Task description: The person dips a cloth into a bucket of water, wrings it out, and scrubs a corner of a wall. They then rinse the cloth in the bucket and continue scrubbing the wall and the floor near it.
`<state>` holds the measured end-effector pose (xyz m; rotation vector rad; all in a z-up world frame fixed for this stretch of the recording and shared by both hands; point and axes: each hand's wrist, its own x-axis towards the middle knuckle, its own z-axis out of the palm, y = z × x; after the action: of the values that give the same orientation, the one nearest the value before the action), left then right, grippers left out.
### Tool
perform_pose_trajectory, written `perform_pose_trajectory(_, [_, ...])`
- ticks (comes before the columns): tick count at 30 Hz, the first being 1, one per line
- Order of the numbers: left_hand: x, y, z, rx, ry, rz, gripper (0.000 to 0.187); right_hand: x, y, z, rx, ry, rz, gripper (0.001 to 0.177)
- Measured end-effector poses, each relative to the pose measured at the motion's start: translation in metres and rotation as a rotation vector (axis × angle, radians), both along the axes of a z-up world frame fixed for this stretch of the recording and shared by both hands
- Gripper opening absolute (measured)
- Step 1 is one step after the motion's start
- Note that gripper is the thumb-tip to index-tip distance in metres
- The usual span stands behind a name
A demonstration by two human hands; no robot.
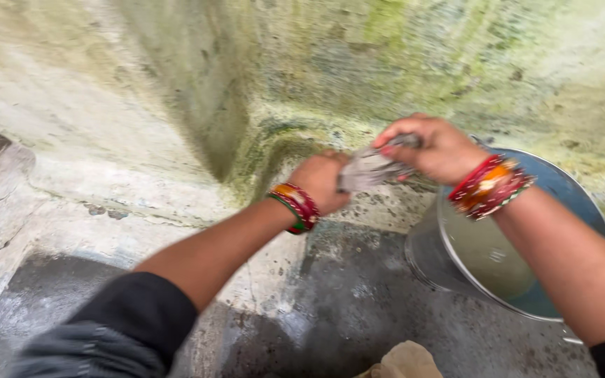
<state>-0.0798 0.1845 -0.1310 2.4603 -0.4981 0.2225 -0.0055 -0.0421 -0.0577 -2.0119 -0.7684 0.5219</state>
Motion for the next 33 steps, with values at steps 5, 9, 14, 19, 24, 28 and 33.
perform_pose_trajectory(5, [-0.013,0.088,0.027,-0.117,0.041,0.124,0.042,-0.003,0.076,-0.024,-0.304,-0.396,0.07,0.051])
perform_pose_trajectory(9, [-0.003,0.132,0.016,-0.111,0.001,0.201,0.042,0.017,0.119,-0.053,-0.272,-0.602,0.009,0.028])
perform_pose_trajectory(14, [0.007,0.162,0.004,-0.294,-0.181,0.185,0.061,0.019,0.173,-0.08,-0.365,-0.395,-0.14,0.029])
perform_pose_trajectory(19, [0.022,0.166,-0.013,-0.251,-0.272,0.327,0.049,0.026,0.221,-0.106,0.083,-0.017,-0.198,0.048])
perform_pose_trajectory(24, [0.029,0.172,-0.098,0.107,-0.014,0.28,0.043,0.03,0.246,-0.155,-0.047,-0.144,-0.198,0.07])
perform_pose_trajectory(28, [0.012,0.185,-0.146,0.361,0.049,0.1,0.06,0.026,0.265,-0.204,-0.263,0.047,-0.02,0.076])
perform_pose_trajectory(33, [-0.001,0.171,-0.136,0.594,0.406,-0.022,0.082,0.014,0.267,-0.225,-0.384,-0.087,0.1,0.1])
